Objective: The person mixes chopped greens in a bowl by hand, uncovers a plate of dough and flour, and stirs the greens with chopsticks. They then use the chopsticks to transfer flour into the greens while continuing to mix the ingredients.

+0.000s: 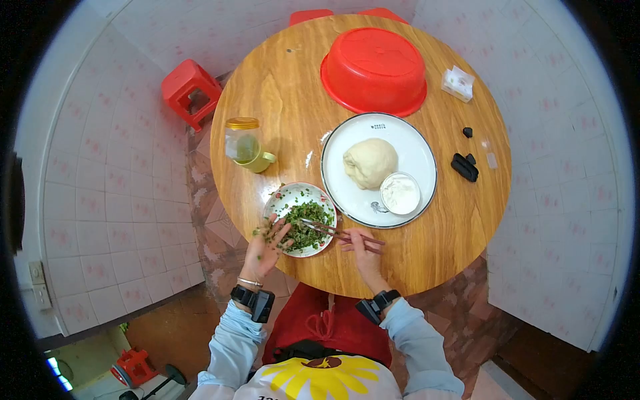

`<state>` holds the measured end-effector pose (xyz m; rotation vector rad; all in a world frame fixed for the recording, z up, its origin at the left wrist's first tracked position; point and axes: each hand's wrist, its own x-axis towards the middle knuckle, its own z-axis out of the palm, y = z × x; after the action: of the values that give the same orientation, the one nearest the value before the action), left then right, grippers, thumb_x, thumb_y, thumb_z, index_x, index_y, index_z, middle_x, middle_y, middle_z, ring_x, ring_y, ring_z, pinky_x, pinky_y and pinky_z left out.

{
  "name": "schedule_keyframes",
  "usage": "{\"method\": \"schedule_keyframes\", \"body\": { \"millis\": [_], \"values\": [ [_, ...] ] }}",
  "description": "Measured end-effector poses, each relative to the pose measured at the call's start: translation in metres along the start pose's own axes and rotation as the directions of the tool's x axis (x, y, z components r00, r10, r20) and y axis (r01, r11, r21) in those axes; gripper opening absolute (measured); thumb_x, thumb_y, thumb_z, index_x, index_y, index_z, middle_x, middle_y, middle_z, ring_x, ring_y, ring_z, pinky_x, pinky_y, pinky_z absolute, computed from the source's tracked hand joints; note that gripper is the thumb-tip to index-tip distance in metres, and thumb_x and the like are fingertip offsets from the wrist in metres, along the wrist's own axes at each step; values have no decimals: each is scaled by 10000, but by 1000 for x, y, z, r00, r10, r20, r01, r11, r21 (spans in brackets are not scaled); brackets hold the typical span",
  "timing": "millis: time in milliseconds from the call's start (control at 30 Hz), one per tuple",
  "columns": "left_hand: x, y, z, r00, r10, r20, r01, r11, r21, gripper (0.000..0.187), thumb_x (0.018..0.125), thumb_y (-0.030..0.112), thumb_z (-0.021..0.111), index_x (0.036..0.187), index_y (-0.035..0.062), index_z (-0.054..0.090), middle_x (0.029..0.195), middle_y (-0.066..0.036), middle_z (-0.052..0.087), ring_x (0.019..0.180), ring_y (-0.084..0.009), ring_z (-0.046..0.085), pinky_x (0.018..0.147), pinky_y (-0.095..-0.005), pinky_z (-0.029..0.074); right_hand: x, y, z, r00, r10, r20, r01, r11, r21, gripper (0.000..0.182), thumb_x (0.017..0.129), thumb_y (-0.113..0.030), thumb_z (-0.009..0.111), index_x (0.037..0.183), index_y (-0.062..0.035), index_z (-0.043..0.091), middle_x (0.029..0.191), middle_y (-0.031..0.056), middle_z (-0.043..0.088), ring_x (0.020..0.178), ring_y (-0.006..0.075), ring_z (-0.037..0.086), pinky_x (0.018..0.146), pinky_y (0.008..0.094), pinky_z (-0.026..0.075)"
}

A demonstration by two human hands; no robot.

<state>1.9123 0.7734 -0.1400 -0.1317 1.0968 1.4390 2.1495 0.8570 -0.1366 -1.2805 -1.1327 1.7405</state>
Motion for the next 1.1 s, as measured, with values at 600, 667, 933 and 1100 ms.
{"method": "schedule_keyframes", "body": {
  "millis": [600,667,933,1100],
  "values": [
    [1,-1,38,996,-65,63,46,965,259,555,925,84,526,1422,147,288,1259,-87,510,1069,-173,555,812,-294,496,-13,-18,11,990,-109,92,110,994,-2,250,972,-182,425,1005,35,544,955,145,629,855,198,652,728,286,524],
    [-7,8,45,995,-87,49,65,937,342,672,913,73,546,1461,173,170,1397,-71,380,1154,-180,504,868,-308,472,-12,-24,8,990,-122,72,123,992,-10,252,973,-185,425,1005,36,543,950,148,628,861,202,655,722,286,529],
    [7,-20,21,933,93,347,-338,552,762,711,785,-21,598,1413,84,281,1442,-191,290,1242,-299,418,993,-358,383,-20,-37,24,975,-122,187,117,993,34,270,976,-218,423,998,28,531,930,152,631,820,213,662,698,288,535],
    [-15,-14,40,793,329,513,-529,-49,847,574,759,2,584,1307,127,474,1414,-194,352,1314,-396,298,1064,-421,291,3,-35,2,989,-135,65,138,990,-41,285,975,-232,423,986,29,537,919,145,638,800,208,662,684,286,535]
  ]
}}
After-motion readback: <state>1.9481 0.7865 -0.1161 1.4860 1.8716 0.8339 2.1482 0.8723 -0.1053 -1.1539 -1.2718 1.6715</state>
